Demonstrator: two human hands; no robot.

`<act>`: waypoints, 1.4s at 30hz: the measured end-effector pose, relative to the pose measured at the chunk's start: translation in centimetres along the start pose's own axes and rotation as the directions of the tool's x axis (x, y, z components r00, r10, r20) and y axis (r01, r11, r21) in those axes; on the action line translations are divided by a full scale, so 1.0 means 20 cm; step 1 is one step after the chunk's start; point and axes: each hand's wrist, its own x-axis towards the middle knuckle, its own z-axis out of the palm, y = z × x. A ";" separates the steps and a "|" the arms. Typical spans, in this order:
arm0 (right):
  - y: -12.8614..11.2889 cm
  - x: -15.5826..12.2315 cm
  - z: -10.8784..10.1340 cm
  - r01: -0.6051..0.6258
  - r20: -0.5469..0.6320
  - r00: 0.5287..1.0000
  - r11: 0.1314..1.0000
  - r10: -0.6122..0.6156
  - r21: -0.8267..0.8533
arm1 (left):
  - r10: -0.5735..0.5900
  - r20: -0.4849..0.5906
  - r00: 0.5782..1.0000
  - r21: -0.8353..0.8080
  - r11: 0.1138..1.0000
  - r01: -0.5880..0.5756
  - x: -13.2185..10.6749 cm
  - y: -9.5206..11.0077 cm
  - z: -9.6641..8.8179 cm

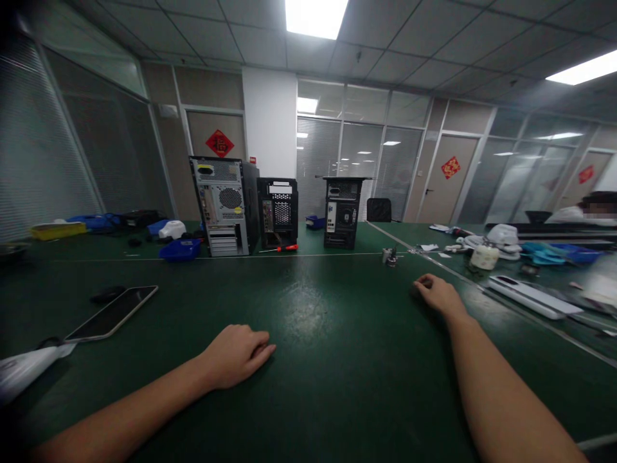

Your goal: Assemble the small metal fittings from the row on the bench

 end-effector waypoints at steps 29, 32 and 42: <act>0.03 0.01 0.09 0.062 0.023 0.998 0.983 -0.067 0.173 | 0.003 0.007 1.000 0.053 0.999 -0.004 -0.01 0.01 0.00; -0.07 -0.01 0.11 0.139 0.005 0.990 0.977 -0.142 0.159 | -0.005 0.018 1.000 0.033 0.999 0.004 -0.01 0.01 -0.01; -0.95 -0.38 0.04 0.616 -0.006 0.771 0.743 -0.637 0.262 | -0.059 0.014 0.998 0.091 0.994 0.058 0.01 0.01 0.02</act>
